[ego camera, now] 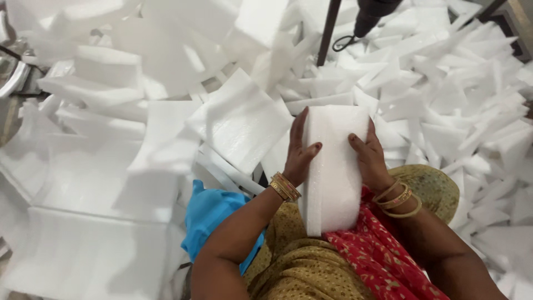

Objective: The person sits on the floor amidst a pile of white foam sheets. They repeatedly pick up individual sheets, fold them in half, and place them into a growing stack on their lap.

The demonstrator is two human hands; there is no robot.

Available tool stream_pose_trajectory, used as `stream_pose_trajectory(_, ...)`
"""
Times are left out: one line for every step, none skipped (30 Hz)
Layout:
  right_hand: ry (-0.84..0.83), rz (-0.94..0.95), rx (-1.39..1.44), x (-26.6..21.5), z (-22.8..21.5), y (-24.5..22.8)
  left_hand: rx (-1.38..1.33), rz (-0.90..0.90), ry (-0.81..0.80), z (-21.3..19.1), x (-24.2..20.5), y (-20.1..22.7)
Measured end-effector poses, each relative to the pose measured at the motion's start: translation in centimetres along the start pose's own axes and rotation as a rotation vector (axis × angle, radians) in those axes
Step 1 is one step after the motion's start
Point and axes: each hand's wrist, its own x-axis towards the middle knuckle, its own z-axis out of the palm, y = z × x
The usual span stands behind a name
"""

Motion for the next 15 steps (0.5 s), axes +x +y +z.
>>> stream_pose_trajectory(-0.005, -0.005, -0.011, 0.0, -0.1, -0.1, 0.037, 0.001, 0.005, 0.1, 0.1, 0.0)
stream_pose_trajectory(-0.011, -0.010, -0.021, 0.0, -0.2, -0.2, 0.007, -0.003, 0.000, 0.3, 0.0, 0.0)
stream_pose_trajectory(-0.019, -0.017, -0.031, 0.1, -0.3, -0.4, -0.022, -0.003, -0.002, 0.4, 0.1, 0.0)
stream_pose_trajectory(-0.014, -0.014, -0.033, 0.3, -0.4, -0.5, -0.050, -0.003, -0.004, 0.6, 0.2, 0.1)
stream_pose_trajectory(-0.009, -0.006, -0.033, 0.3, -0.5, -0.5, -0.033, 0.002, -0.004, 0.7, 0.3, 0.1)
stream_pose_trajectory(-0.003, 0.002, -0.033, 0.2, -0.6, -0.5, -0.015, 0.007, -0.004, 0.7, 0.4, 0.2)
stream_pose_trajectory(-0.011, -0.008, -0.005, 0.2, -0.8, -0.5, 0.003, 0.013, -0.002, 0.8, 0.5, 0.3)
stream_pose_trajectory(-0.020, -0.018, 0.023, 0.1, -0.9, -0.5, -0.014, 0.000, -0.005, 0.8, 0.7, 0.4)
stream_pose_trajectory(-0.029, -0.027, 0.051, 0.1, -1.1, -0.4, -0.030, -0.013, -0.007, 0.9, 0.8, 0.5)
stream_pose_trajectory(-0.025, -0.030, 0.058, 0.0, -1.2, -0.4, -0.046, -0.026, -0.009, 1.0, 0.9, 0.6)
stream_pose_trajectory(-0.021, -0.036, 0.065, 0.0, -1.4, -0.3, -0.043, -0.022, -0.007, 1.2, 0.9, 0.6)
stream_pose_trajectory(-0.017, -0.042, 0.073, 0.0, -1.5, -0.2, -0.040, -0.017, -0.004, 1.4, 1.0, 0.6)
stream_pose_trajectory(-0.009, -0.040, 0.071, 0.0, -1.6, -0.2, -0.036, -0.011, -0.002, 1.5, 1.1, 0.6)
stream_pose_trajectory(-0.001, -0.039, 0.069, 0.1, -1.7, -0.1, -0.048, -0.016, -0.002, 1.7, 1.2, 0.5)
stream_pose_trajectory(0.008, -0.034, 0.068, 0.0, -1.8, 0.0, -0.058, -0.025, -0.002, 1.8, 1.2, 0.5)
